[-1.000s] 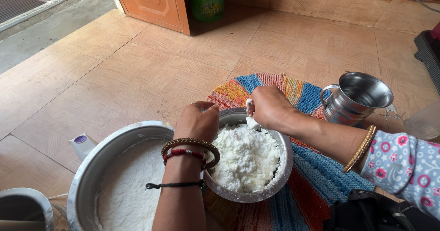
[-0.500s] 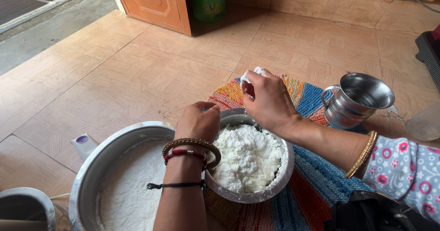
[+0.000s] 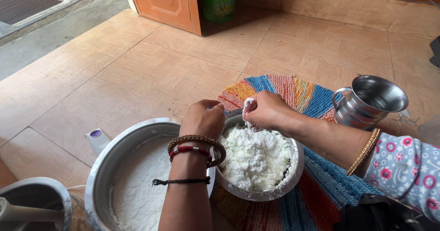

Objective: The person uses a hand mixer to blend a white dough-like mixture in a metal bowl, then removes the beaters and continues mixing by hand, kneading and shaping the mixture into a ball.

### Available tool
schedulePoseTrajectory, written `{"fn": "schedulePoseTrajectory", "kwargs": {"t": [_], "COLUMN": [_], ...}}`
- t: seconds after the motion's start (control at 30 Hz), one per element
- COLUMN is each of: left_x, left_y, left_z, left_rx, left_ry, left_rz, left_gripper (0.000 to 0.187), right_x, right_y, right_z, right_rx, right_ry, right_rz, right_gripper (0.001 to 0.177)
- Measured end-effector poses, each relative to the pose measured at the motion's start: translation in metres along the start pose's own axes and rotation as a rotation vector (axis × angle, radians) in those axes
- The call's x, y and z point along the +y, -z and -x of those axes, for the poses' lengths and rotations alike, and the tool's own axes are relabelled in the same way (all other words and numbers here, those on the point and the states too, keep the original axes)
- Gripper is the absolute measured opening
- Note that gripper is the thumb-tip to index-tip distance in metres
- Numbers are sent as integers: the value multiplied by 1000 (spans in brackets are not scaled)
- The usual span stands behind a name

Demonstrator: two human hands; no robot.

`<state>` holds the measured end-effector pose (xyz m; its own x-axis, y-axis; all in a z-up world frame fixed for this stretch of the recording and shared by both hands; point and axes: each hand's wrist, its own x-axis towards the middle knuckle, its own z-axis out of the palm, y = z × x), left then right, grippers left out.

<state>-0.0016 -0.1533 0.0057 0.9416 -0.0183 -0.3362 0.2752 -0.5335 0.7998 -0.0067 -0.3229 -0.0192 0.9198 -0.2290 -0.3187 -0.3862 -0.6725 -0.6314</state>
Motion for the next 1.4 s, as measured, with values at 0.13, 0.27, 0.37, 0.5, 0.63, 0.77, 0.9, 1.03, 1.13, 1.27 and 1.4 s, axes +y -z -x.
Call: {"fn": "schedulePoseTrajectory", "kwargs": {"t": [0.13, 0.27, 0.37, 0.5, 0.63, 0.77, 0.9, 1.03, 1.13, 1.27, 1.4], "left_x": [-6, -14, -19, -28, -41, -53, -63, -72, -79, -87, -95], "left_y": [10, 20, 30, 47, 65, 84, 102, 117, 125, 135, 145], "left_z": [-1, 0, 0, 2, 3, 2, 3, 5, 6, 5, 6], "left_rx": [25, 43, 53, 58, 91, 115, 141, 145, 158, 188, 208], "left_ry": [-8, 2, 15, 44, 73, 101, 98, 137, 142, 117, 127], "left_rz": [-25, -18, -36, -21, -8, -19, 7, 47, 68, 34, 61], "left_gripper": [37, 37, 37, 37, 37, 36, 36, 37, 38, 39, 39], "right_x": [-13, -24, -35, -52, -73, -91, -105, -116, -126, -136, -127], "right_y": [-6, -14, -21, -32, -51, -75, -100, -124, -135, -147, -168], "right_z": [0, 0, 2, 5, 8, 12, 12, 14, 17, 21, 17], "right_rx": [-53, -83, -90, -151, -192, -280, -383, -462, -485, -412, -216], "right_ry": [-3, 18, 20, 40, 82, 109, 117, 142, 166, 253, 558], "right_rz": [-130, -152, -172, -235, -246, -243, -230, -219, -182, -48, 260], "right_gripper": [7, 7, 8, 8, 8, 8, 10, 16, 19, 24, 35]}}
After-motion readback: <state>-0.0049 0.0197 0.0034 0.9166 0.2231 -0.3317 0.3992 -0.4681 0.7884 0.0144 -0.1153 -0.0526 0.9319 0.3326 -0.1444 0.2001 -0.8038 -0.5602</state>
